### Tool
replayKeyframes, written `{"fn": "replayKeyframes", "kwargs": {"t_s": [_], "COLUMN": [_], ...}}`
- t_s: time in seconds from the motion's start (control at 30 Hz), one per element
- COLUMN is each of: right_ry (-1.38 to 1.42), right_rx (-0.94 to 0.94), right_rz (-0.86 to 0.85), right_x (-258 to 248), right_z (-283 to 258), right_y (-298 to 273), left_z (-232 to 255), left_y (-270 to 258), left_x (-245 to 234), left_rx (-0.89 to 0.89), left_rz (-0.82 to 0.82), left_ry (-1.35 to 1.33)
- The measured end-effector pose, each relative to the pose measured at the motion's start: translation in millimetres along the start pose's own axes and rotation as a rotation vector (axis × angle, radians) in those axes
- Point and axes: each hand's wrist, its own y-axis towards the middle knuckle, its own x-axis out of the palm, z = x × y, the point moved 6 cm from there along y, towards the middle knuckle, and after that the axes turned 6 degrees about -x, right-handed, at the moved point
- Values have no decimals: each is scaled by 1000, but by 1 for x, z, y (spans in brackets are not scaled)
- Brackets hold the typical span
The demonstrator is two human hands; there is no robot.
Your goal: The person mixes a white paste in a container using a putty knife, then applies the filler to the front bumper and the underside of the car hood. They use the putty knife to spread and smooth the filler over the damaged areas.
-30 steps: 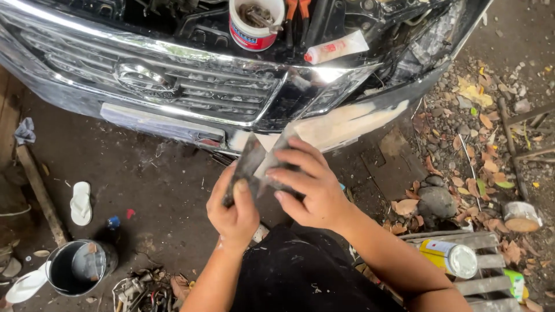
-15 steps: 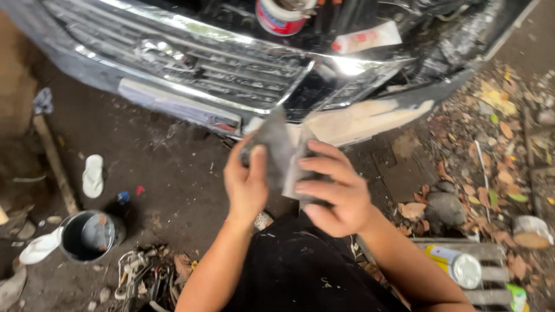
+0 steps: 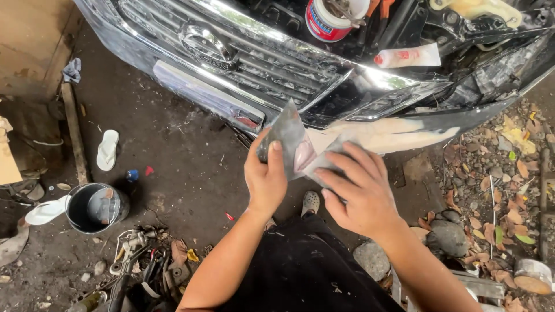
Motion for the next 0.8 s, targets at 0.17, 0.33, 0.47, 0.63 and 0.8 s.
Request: {"fn": "replayKeyframes", "kwargs": {"t_s": [0.17,0.33,0.47,0.63,0.8], "right_ry": [-38,-94,179,981,358], "right_rx": [49,78,195,358,326], "right_rz": [-42,59,130,359,204], "right_x": [4,-4,-14,-18,-51], "right_z": [-2,1,14,40,57], "right_y": [-3,-15,-43,-84,-109], "left_z": [11,9,-22,-38,-44], "left_y": [-12,-14,-14,-11,-25], "left_x": [8,20,38,70,93], "left_rx": [103,83,-14,-490,-465], "left_rz": [-24,-98,-199,-276,-276], "left_ry": [257,270,157,-426,-353]}}
